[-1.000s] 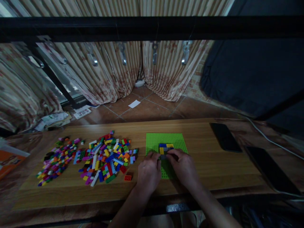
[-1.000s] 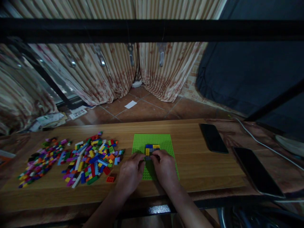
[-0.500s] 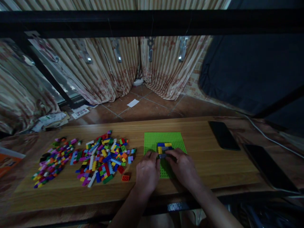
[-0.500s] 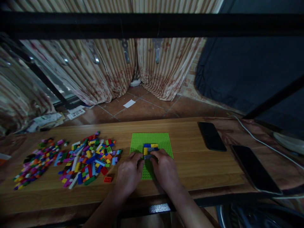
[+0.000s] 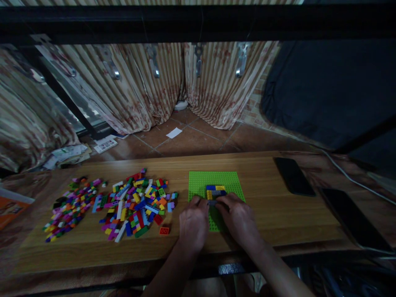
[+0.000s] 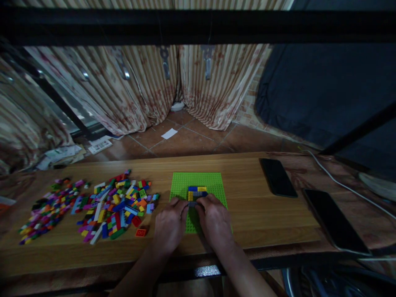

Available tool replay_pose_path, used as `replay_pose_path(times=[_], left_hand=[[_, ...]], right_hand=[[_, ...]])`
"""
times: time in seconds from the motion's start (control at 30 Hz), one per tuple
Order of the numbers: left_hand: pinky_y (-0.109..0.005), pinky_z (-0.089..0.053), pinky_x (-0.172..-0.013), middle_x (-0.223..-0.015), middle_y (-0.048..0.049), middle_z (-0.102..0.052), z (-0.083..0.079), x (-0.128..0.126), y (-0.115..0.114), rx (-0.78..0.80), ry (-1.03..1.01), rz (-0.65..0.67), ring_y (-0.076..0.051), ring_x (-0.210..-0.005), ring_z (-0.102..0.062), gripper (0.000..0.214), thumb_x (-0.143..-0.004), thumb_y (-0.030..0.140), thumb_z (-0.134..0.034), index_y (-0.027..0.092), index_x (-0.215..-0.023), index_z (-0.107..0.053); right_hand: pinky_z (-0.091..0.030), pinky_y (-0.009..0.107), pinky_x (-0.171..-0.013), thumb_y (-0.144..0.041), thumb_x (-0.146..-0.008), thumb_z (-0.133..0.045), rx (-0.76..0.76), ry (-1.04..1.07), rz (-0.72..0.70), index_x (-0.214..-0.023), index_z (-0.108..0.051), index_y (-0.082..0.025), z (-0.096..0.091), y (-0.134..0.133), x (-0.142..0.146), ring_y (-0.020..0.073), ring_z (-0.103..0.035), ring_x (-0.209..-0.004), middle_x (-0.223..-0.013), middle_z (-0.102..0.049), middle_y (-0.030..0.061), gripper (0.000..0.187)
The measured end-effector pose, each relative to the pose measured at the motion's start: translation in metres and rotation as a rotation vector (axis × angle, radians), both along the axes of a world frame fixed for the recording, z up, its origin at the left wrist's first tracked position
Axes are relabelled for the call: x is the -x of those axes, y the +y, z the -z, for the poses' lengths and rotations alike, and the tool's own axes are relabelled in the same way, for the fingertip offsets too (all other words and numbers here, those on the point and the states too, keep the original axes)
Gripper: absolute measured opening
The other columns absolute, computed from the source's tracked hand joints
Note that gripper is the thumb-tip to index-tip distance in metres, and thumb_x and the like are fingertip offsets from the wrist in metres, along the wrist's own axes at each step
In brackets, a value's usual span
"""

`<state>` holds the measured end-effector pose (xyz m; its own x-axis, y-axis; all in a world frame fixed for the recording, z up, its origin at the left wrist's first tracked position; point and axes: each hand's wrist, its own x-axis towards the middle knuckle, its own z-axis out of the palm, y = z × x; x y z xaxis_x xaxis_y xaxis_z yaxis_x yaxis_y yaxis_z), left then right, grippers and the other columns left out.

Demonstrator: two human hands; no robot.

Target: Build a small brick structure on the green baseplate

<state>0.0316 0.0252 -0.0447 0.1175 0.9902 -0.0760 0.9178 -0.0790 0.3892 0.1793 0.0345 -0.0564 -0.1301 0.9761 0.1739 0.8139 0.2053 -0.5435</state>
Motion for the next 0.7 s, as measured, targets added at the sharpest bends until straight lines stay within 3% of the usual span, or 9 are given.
replay_pose_path(times=[0.17,0.4,0.57,0.7], left_hand=[[-0.026,-0.045,-0.064,-0.101,-0.0048,-0.064,0.002,-0.002,-0.003,-0.047,-0.007,-0.027,-0.018,-0.082,-0.064,0.025,-0.095,0.021,-0.039,0.023,-0.103,-0.063],[-0.029,-0.049,-0.083,-0.115,-0.0064,-0.061,0.008,-0.003,-0.011,-0.091,-0.02,0.021,-0.02,-0.099,-0.061,0.035,-0.094,0.019,-0.04,0.025,-0.124,-0.056],[-0.033,-0.047,-0.094,-0.124,-0.0095,-0.059,0.006,-0.007,-0.016,-0.082,0.105,0.073,-0.023,-0.112,-0.056,0.044,-0.09,0.012,-0.042,0.02,-0.132,-0.053],[-0.038,-0.051,-0.09,-0.123,-0.0116,-0.06,0.005,-0.012,-0.019,-0.116,0.243,0.098,-0.027,-0.108,-0.057,0.046,-0.089,0.009,-0.043,0.017,-0.133,-0.052]], right_hand=[[-0.044,0.031,-0.074,-0.022,-0.09,-0.052,0.002,-0.045,-0.008,-0.087,-0.069,-0.023,-0.001,0.0,0.002,0.0198,-0.061,-0.081,-0.086,-0.065,0.0045,0.017],[-0.043,0.03,-0.073,-0.02,-0.091,-0.051,0.012,-0.08,-0.006,-0.089,-0.069,-0.022,-0.004,0.0,0.004,0.0203,-0.061,-0.082,-0.087,-0.066,0.0053,0.018],[-0.043,0.029,-0.074,-0.019,-0.091,-0.051,0.009,-0.089,-0.012,-0.088,-0.07,-0.021,-0.004,0.0,0.006,0.0203,-0.062,-0.081,-0.085,-0.066,0.0058,0.019],[-0.044,0.028,-0.074,-0.017,-0.089,-0.053,0.01,-0.067,-0.011,-0.085,-0.07,-0.02,-0.005,0.0,0.006,0.0193,-0.062,-0.08,-0.085,-0.066,0.0053,0.019]])
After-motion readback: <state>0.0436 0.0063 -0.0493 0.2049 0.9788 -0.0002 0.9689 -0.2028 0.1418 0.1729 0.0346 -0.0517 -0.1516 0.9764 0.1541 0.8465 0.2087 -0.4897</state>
